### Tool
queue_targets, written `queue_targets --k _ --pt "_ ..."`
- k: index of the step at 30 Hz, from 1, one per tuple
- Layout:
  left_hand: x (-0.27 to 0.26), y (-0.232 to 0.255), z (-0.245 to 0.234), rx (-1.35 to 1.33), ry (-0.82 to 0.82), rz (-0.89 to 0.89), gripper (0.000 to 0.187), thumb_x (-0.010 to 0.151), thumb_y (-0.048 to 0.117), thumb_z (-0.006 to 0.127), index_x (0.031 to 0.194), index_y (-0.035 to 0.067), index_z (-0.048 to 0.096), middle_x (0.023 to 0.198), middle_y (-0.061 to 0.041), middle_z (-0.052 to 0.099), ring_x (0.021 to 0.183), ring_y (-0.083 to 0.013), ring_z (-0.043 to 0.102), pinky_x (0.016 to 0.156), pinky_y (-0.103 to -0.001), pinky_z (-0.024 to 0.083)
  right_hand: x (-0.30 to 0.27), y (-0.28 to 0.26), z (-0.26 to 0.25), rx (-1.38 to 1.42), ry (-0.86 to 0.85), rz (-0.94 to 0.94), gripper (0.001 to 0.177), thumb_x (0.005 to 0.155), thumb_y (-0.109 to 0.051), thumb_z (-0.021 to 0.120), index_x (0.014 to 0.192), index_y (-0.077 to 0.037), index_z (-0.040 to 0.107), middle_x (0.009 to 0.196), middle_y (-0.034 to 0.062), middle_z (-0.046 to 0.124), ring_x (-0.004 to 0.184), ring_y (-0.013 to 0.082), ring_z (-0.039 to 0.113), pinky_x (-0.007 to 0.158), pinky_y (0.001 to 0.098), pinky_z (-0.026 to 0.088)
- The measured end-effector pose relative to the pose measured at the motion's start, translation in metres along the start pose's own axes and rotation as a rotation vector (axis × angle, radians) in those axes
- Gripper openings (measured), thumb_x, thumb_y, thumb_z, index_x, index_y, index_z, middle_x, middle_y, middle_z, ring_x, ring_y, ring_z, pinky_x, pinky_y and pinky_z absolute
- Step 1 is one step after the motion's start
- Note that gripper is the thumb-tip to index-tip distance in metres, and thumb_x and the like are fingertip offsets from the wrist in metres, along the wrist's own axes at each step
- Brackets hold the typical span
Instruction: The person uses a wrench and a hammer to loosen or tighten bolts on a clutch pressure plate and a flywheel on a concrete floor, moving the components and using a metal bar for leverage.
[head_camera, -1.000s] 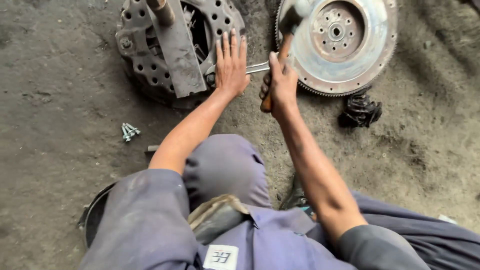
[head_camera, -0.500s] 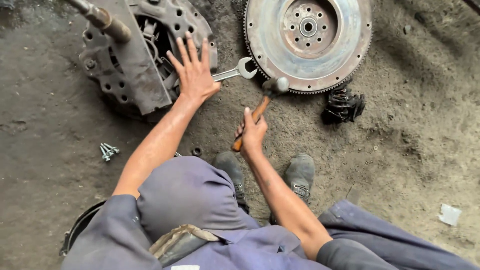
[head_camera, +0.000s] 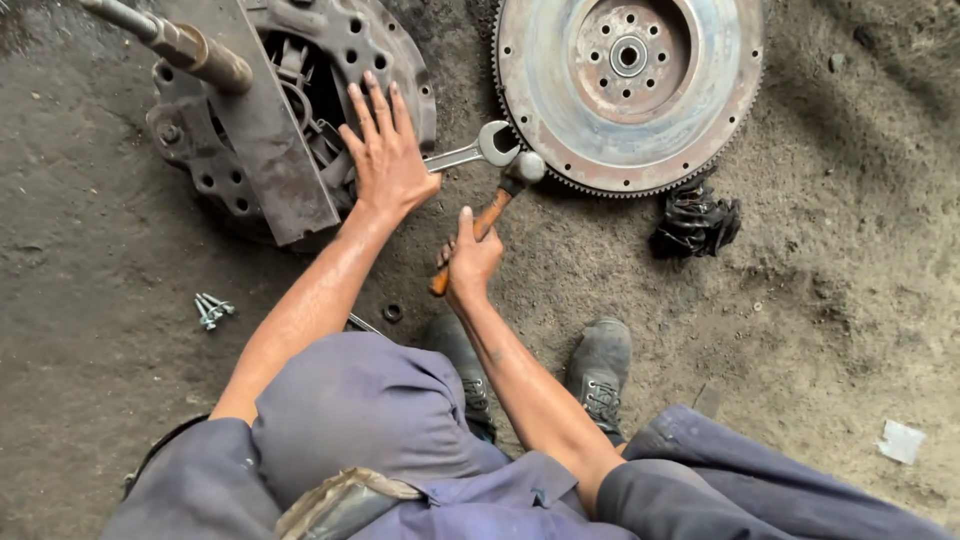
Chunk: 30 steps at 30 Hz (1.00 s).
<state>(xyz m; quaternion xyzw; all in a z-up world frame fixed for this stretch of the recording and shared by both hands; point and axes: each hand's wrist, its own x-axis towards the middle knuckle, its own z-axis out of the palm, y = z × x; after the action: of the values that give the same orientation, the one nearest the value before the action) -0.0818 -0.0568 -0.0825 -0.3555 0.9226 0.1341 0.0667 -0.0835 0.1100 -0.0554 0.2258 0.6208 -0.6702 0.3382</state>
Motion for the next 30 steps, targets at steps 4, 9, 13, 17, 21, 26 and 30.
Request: queue_targets --k 4,9,13,17,21,26,30 --pt "-0.001 0.002 -0.007 0.012 0.016 0.003 0.118 0.064 0.024 0.070 0.163 -0.012 0.017 0.167 -0.036 -0.007 0.154 -0.0539 -0.006 0.113 -0.081 0.021 0.005 -0.012 -0.024 -0.155 0.046 -0.171 0.033 0.097 -0.030 0.071 0.085 -0.006 0.051 0.060 0.0021 0.053 0.043 0.0128 0.050 0.038 0.0311 0.041" --pt "0.001 0.003 -0.011 -0.010 -0.002 -0.013 0.120 0.062 0.026 0.071 0.163 -0.010 0.016 0.165 -0.035 -0.007 0.154 -0.0517 -0.005 0.114 -0.082 0.017 0.044 -0.066 -0.089 0.044 0.289 -0.399 0.029 0.101 -0.030 0.070 0.088 -0.007 0.058 0.070 0.0012 0.059 0.053 0.0104 0.055 0.046 0.0292 0.045" --pt "0.004 0.000 -0.001 0.042 0.020 -0.014 0.120 0.063 0.024 0.069 0.166 -0.009 0.016 0.167 -0.035 -0.008 0.155 -0.0505 -0.005 0.114 -0.083 0.018 0.062 -0.110 -0.128 0.443 0.496 -0.464 0.042 0.107 -0.032 0.068 0.082 -0.007 0.045 0.066 0.0010 0.050 0.049 0.0129 0.049 0.043 0.0336 0.046" --pt "0.007 -0.003 0.000 0.022 -0.023 -0.034 0.120 0.062 0.021 0.067 0.165 -0.010 0.015 0.167 -0.036 -0.007 0.155 -0.0520 -0.005 0.112 -0.083 0.018 0.019 -0.029 -0.049 0.053 0.194 -0.414 0.017 0.099 -0.018 0.059 0.092 -0.002 0.057 0.067 0.0021 0.058 0.049 0.0154 0.059 0.041 0.0325 0.047" --pt "0.000 0.003 -0.008 -0.025 0.012 -0.017 0.117 0.063 0.021 0.069 0.163 -0.012 0.018 0.167 -0.035 -0.003 0.155 -0.0532 -0.002 0.111 -0.083 0.022 0.008 -0.026 -0.038 -0.096 0.019 -0.176 0.018 0.097 -0.013 0.066 0.092 -0.005 0.051 0.059 0.0033 0.052 0.042 0.0155 0.052 0.038 0.0323 0.045" --pt "-0.012 0.003 -0.005 -0.019 0.049 -0.002 0.114 0.065 0.021 0.070 0.162 -0.014 0.021 0.168 -0.036 -0.001 0.157 -0.0539 0.000 0.110 -0.082 0.027 0.051 -0.096 -0.129 0.090 0.448 -0.405 0.018 0.100 -0.012 0.063 0.087 -0.007 0.052 0.067 0.0004 0.054 0.048 0.0142 0.053 0.040 0.0318 0.046" --pt "0.000 -0.001 0.002 -0.014 0.025 -0.023 0.116 0.061 0.019 0.069 0.161 -0.015 0.020 0.166 -0.037 -0.002 0.154 -0.0530 -0.001 0.109 -0.084 0.022 0.067 -0.095 -0.125 0.253 0.570 -0.359 0.019 0.098 -0.011 0.066 0.089 -0.007 0.050 0.066 0.0013 0.054 0.047 0.0145 0.053 0.040 0.0320 0.046"
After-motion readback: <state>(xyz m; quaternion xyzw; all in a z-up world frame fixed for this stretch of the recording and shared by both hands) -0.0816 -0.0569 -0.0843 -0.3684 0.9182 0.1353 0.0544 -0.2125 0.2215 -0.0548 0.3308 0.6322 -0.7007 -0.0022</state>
